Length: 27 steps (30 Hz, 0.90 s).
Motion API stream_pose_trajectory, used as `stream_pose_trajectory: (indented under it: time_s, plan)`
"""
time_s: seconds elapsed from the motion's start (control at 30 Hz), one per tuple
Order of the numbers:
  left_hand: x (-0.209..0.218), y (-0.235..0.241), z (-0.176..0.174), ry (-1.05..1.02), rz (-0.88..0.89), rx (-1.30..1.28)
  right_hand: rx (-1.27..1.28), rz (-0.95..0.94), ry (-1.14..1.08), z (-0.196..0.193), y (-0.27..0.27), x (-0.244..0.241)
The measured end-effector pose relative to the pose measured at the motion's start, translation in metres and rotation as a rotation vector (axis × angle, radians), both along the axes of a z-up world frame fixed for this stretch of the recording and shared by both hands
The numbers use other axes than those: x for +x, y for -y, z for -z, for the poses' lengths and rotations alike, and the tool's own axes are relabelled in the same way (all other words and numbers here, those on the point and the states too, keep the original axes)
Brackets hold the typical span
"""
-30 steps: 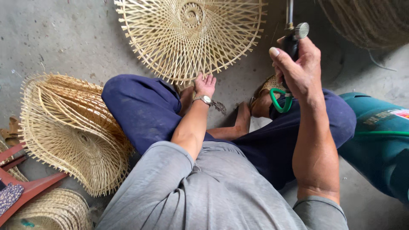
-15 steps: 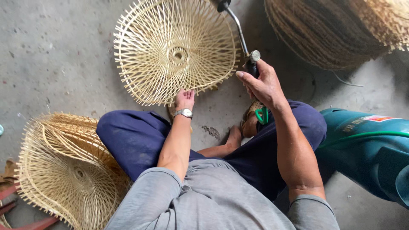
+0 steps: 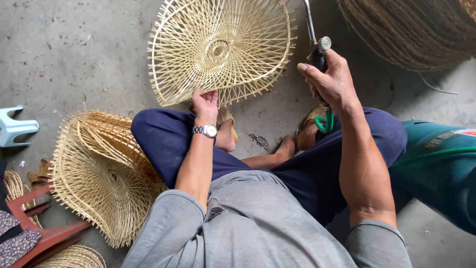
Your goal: The person uses a blowtorch to heat a woven bamboo basket, moving the flame along the rim and body of the basket. The person rotates the basket to apply heat evenly and then places it on a stack of similar baskets.
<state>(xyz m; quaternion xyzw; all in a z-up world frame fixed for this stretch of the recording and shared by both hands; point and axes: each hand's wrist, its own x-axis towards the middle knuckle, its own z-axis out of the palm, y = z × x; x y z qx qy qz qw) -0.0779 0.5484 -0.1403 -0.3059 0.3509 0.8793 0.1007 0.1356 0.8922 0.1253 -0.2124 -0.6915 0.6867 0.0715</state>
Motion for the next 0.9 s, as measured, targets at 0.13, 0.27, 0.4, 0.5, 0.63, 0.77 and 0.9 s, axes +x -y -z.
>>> stream_pose_trajectory:
  time_s: [0.13,0.27,0.4,0.5,0.63,0.77,0.9]
  plan:
    - [-0.012,0.007,-0.049,-0.05,-0.059,-0.056,0.059,-0.022,0.017,-0.005,0.007,-0.005]
    - [-0.038,0.008,-0.087,-0.173,-0.129,-0.281,0.074,-0.023,-0.009,-0.01,0.009,-0.01]
    - [-0.059,0.007,-0.128,-0.159,-0.163,-0.428,0.052,-0.005,-0.045,-0.011,0.007,-0.006]
    - [-0.048,0.005,-0.157,-0.345,-0.12,-0.481,0.035,0.032,-0.043,-0.012,0.004,-0.005]
    - [-0.021,-0.001,-0.171,-0.669,0.105,-0.475,0.016,0.063,-0.028,-0.009,0.001,-0.002]
    - [-0.015,-0.027,-0.163,-0.923,0.206,-1.048,0.037,0.044,-0.034,-0.007,0.001,-0.003]
    - [-0.02,-0.039,-0.164,-0.856,0.207,-1.46,0.025,0.044,-0.047,-0.002,-0.001,0.002]
